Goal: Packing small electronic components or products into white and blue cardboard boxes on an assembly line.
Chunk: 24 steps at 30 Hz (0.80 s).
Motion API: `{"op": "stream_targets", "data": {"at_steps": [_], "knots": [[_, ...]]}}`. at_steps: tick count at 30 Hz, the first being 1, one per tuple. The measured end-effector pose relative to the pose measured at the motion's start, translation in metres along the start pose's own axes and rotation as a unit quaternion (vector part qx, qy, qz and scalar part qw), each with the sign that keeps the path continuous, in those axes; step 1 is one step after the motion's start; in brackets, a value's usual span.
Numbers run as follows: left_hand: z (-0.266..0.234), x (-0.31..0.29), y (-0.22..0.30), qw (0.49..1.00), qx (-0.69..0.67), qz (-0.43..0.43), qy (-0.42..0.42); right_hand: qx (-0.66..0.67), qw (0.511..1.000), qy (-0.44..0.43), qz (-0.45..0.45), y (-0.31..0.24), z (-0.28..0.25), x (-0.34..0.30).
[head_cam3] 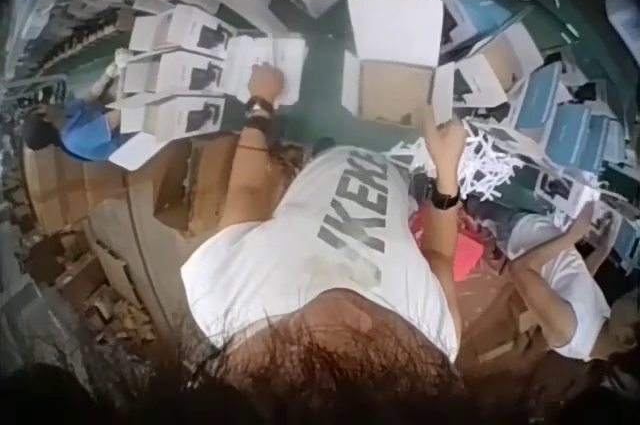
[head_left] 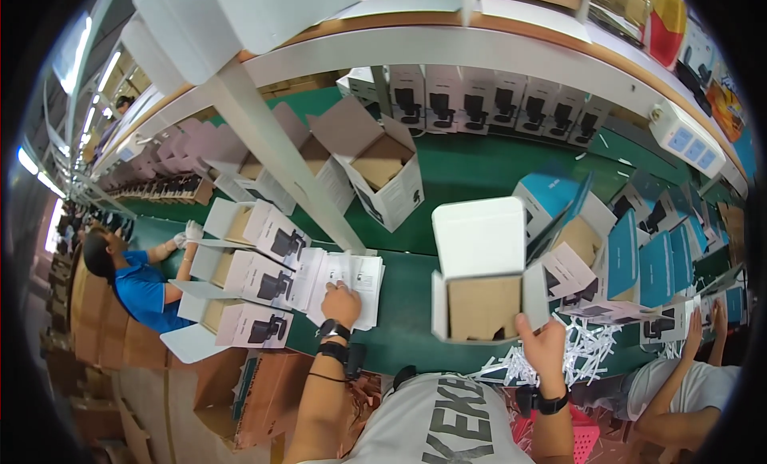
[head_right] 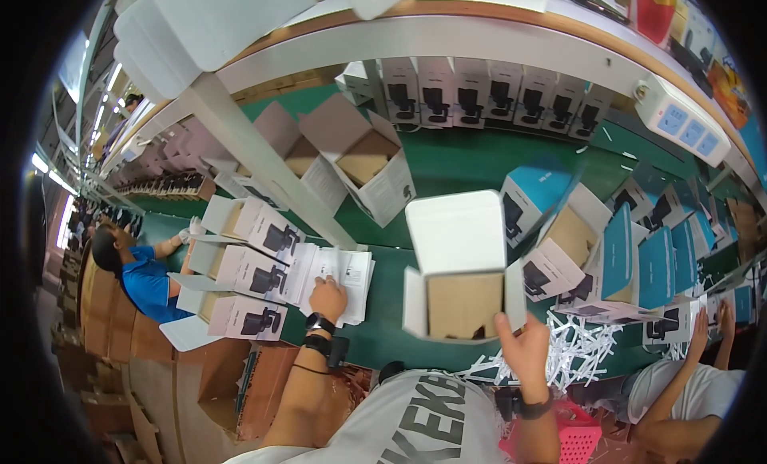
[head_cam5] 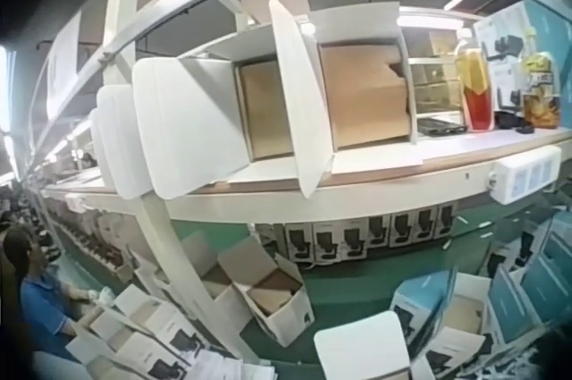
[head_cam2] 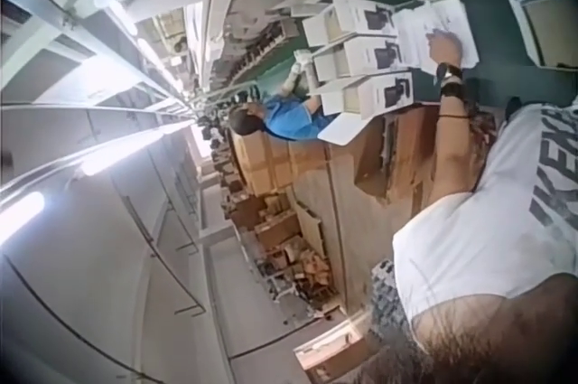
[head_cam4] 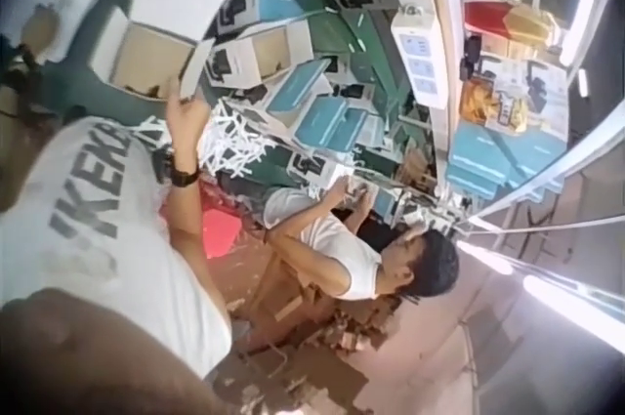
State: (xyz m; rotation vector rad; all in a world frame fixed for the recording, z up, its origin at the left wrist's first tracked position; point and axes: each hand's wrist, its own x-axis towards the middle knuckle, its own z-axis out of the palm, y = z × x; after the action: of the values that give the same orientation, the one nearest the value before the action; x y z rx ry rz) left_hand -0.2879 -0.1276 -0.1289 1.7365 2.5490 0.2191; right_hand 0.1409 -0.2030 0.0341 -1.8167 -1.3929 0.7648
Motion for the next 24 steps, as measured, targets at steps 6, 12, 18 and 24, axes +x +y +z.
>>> {"op": "stream_targets", "data": {"at_steps": [6, 12, 18, 24], "knots": [[-0.041, -0.008, -0.015, 0.959, -0.277, 0.055, 0.031, 0.073, 0.997, 0.025, 0.019, 0.032, 0.026, -0.032], [-0.183, -0.121, 0.086, 0.590, -0.785, 0.184, 0.042, 0.033, 0.997, 0.043, -0.046, 0.026, 0.036, -0.024], [-0.167, -0.119, 0.140, 0.823, -0.455, 0.332, 0.070, -0.010, 0.995, 0.068, -0.078, 0.006, 0.044, -0.020], [-0.142, -0.120, 0.138, 0.795, -0.478, 0.342, 0.150, -0.001, 0.997, 0.046, -0.062, 0.003, 0.039, -0.033]]}}
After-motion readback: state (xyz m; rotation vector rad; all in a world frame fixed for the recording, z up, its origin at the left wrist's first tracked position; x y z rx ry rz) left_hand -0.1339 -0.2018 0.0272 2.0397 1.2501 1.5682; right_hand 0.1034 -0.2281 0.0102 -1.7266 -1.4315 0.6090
